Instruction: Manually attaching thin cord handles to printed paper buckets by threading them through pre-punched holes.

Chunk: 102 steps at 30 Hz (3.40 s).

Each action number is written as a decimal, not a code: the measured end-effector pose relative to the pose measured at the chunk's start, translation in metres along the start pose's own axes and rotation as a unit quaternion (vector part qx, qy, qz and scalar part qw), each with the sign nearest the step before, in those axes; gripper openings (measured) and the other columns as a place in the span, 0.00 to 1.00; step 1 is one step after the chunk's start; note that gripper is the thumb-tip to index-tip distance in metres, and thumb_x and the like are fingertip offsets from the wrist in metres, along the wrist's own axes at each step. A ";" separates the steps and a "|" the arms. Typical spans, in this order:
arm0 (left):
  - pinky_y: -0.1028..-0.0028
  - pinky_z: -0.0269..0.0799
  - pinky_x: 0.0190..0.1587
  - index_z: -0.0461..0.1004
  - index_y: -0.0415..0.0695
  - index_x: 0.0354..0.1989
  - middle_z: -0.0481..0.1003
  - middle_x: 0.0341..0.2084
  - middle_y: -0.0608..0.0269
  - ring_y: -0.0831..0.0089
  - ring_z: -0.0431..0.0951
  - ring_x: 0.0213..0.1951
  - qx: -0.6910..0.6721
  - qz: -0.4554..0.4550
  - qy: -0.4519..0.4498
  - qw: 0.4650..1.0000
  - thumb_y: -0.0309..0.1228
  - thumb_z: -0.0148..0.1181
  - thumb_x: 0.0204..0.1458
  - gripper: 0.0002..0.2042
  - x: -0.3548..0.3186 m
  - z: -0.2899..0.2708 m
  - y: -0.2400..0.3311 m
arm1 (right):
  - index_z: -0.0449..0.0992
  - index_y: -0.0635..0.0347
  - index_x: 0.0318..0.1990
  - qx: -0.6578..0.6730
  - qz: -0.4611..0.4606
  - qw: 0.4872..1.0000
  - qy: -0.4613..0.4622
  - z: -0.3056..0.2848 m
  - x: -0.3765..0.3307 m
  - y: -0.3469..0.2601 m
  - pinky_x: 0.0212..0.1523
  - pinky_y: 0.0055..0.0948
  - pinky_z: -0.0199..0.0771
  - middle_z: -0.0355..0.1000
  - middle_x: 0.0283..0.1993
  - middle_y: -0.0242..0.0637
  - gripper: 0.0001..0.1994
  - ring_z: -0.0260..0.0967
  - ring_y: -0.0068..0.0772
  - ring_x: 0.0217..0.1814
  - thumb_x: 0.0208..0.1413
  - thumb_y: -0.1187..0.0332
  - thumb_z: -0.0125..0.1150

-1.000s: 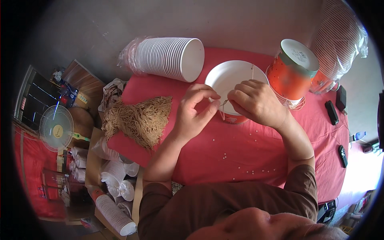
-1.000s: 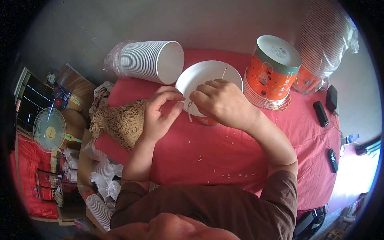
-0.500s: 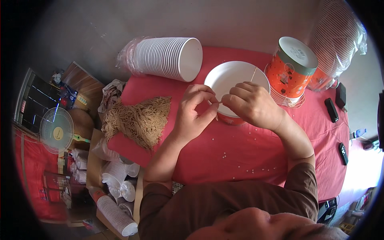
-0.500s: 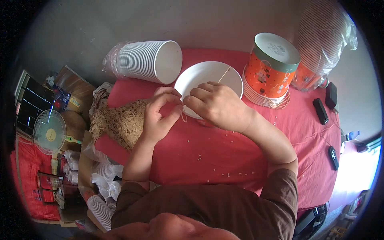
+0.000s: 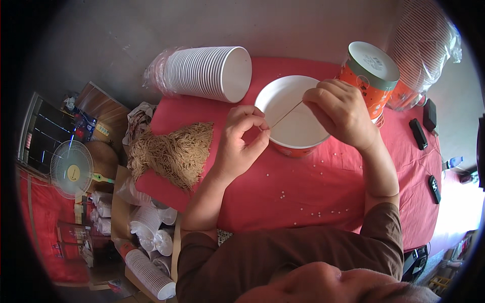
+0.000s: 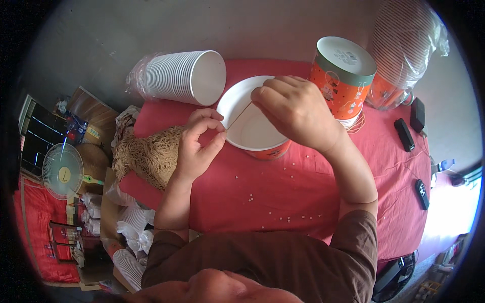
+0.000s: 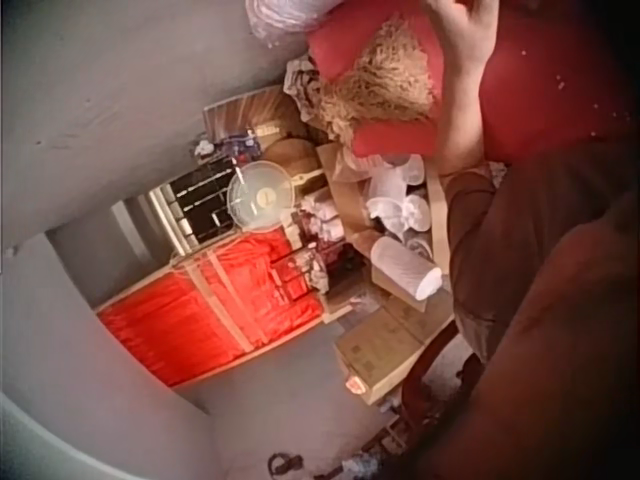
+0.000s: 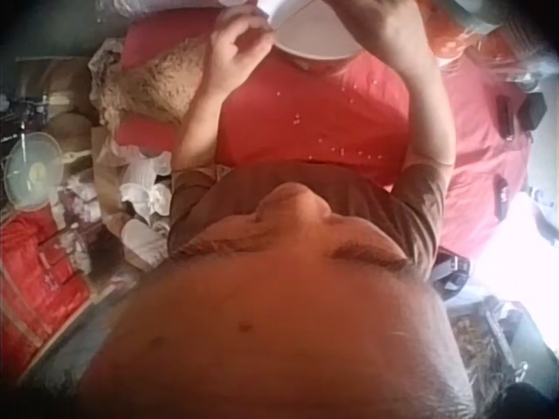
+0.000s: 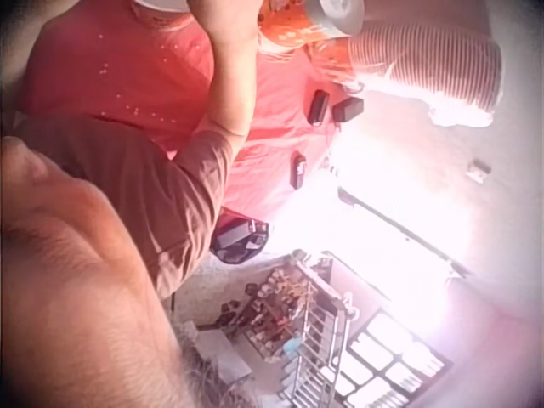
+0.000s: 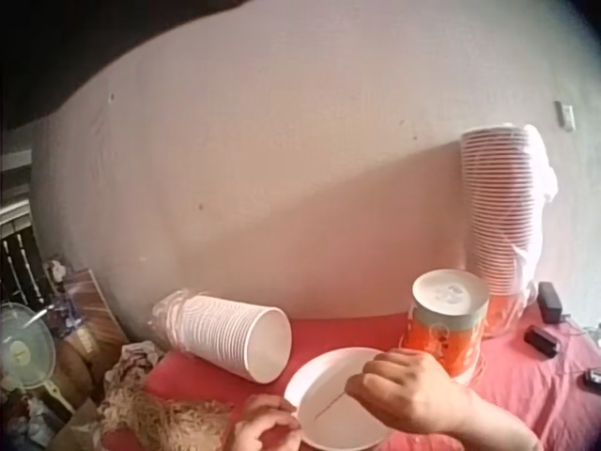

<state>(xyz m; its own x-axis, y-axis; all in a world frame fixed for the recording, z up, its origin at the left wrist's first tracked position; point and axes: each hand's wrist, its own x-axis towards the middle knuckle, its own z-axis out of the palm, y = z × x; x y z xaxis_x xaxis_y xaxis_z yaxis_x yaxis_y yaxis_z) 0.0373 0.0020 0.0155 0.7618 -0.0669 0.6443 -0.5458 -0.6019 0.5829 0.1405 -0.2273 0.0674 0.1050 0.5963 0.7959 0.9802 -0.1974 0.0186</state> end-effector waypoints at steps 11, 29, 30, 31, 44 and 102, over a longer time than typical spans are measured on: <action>0.64 0.69 0.52 0.76 0.42 0.30 0.73 0.40 0.59 0.63 0.72 0.47 0.016 0.004 -0.010 1.000 0.23 0.66 0.45 0.05 -0.001 0.001 0.000 | 0.72 0.61 0.33 -0.045 0.031 0.998 0.028 -0.010 0.000 0.018 0.30 0.38 0.74 0.74 0.29 0.38 0.06 0.74 0.43 0.31 0.51 0.74 0.65; 0.58 0.63 0.60 0.76 0.45 0.34 0.73 0.43 0.61 0.61 0.71 0.47 0.022 0.099 -0.117 0.988 0.31 0.70 0.45 0.10 0.006 -0.002 -0.008 | 0.73 0.61 0.34 -0.027 0.066 0.997 0.021 -0.005 -0.003 0.024 0.30 0.37 0.75 0.75 0.30 0.38 0.05 0.76 0.43 0.33 0.53 0.74 0.63; 0.58 0.62 0.61 0.76 0.45 0.37 0.73 0.46 0.61 0.59 0.70 0.51 0.028 0.102 -0.123 0.987 0.33 0.71 0.45 0.13 0.007 -0.004 -0.009 | 0.73 0.61 0.34 -0.024 0.065 0.997 0.021 -0.006 -0.002 0.023 0.30 0.37 0.75 0.75 0.30 0.38 0.05 0.76 0.43 0.33 0.53 0.74 0.63; 0.58 0.61 0.62 0.77 0.46 0.40 0.73 0.49 0.60 0.58 0.69 0.55 0.034 0.104 -0.130 0.985 0.35 0.72 0.45 0.15 0.008 -0.007 -0.010 | 0.73 0.61 0.34 -0.024 0.065 0.997 0.019 -0.007 -0.002 0.022 0.30 0.37 0.76 0.75 0.30 0.38 0.04 0.76 0.43 0.33 0.54 0.74 0.63; 0.61 0.68 0.56 0.80 0.43 0.35 0.81 0.36 0.65 0.61 0.75 0.50 -0.054 0.109 -0.129 0.984 0.26 0.70 0.48 0.07 0.003 0.011 -0.017 | 0.72 0.62 0.34 0.017 0.068 0.997 0.043 -0.010 0.001 0.016 0.30 0.37 0.75 0.75 0.29 0.39 0.05 0.76 0.43 0.32 0.53 0.77 0.64; 0.61 0.68 0.56 0.76 0.42 0.35 0.78 0.35 0.63 0.63 0.76 0.48 0.003 0.081 0.015 0.997 0.27 0.73 0.45 0.12 0.003 0.001 -0.052 | 0.79 0.62 0.39 0.142 0.173 0.928 -0.296 -0.041 -0.014 0.020 0.42 0.36 0.75 0.76 0.36 0.40 0.11 0.75 0.41 0.40 0.44 0.76 0.68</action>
<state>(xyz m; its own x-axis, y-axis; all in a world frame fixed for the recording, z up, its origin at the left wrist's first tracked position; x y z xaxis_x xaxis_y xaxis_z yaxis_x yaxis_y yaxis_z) 0.0683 0.0317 -0.0133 0.6535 -0.1397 0.7439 -0.6585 -0.5895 0.4678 0.1515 -0.2717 0.0815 0.4125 0.8759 0.2502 0.8667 -0.2928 -0.4038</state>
